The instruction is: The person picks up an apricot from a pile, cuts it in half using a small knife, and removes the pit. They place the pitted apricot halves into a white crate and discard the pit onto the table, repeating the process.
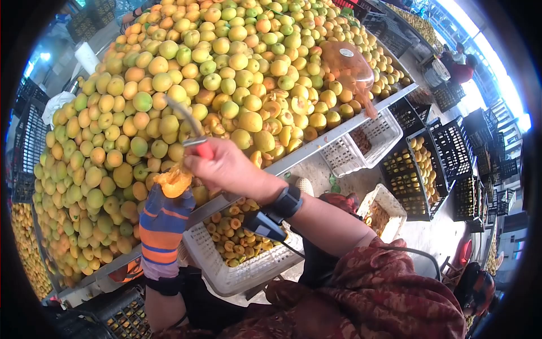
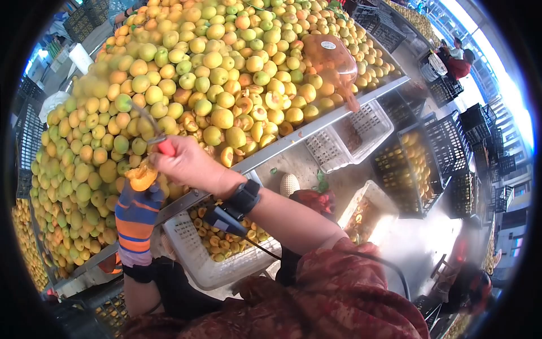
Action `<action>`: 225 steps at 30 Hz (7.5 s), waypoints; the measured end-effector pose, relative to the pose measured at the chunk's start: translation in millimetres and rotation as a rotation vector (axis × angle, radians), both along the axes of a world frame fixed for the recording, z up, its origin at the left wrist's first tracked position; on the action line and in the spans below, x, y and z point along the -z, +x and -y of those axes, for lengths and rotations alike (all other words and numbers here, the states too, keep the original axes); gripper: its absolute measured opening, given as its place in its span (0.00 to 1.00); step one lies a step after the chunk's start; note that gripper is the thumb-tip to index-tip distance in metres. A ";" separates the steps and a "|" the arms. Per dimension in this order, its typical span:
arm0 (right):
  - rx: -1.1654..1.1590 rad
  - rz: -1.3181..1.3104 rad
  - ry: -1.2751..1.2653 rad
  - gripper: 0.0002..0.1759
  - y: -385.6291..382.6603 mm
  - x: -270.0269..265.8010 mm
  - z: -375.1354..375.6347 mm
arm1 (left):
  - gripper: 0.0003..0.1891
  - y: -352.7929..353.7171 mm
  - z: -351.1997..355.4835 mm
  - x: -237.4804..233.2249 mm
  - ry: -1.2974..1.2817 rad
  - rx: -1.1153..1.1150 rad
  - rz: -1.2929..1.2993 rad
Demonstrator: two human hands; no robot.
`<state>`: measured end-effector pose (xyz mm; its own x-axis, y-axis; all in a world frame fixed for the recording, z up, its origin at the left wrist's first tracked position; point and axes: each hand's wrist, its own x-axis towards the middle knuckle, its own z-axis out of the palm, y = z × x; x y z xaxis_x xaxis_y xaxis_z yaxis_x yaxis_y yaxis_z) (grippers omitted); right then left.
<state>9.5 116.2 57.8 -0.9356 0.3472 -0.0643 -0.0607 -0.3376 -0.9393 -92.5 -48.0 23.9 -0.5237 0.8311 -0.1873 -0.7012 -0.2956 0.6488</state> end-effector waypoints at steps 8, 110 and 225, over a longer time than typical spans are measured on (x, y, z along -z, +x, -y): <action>0.015 0.013 -0.054 0.15 13.2 3.8 -10.8 | 0.16 1.9 -13.2 3.5 -0.155 0.053 -0.972; 0.257 0.178 0.746 0.08 -30.2 17.3 31.8 | 0.14 60.7 26.4 -147.2 0.711 0.316 -0.485; 0.080 -0.041 0.239 0.14 -25.7 19.7 -4.0 | 0.16 4.1 -58.2 -5.6 -0.208 -0.255 -0.355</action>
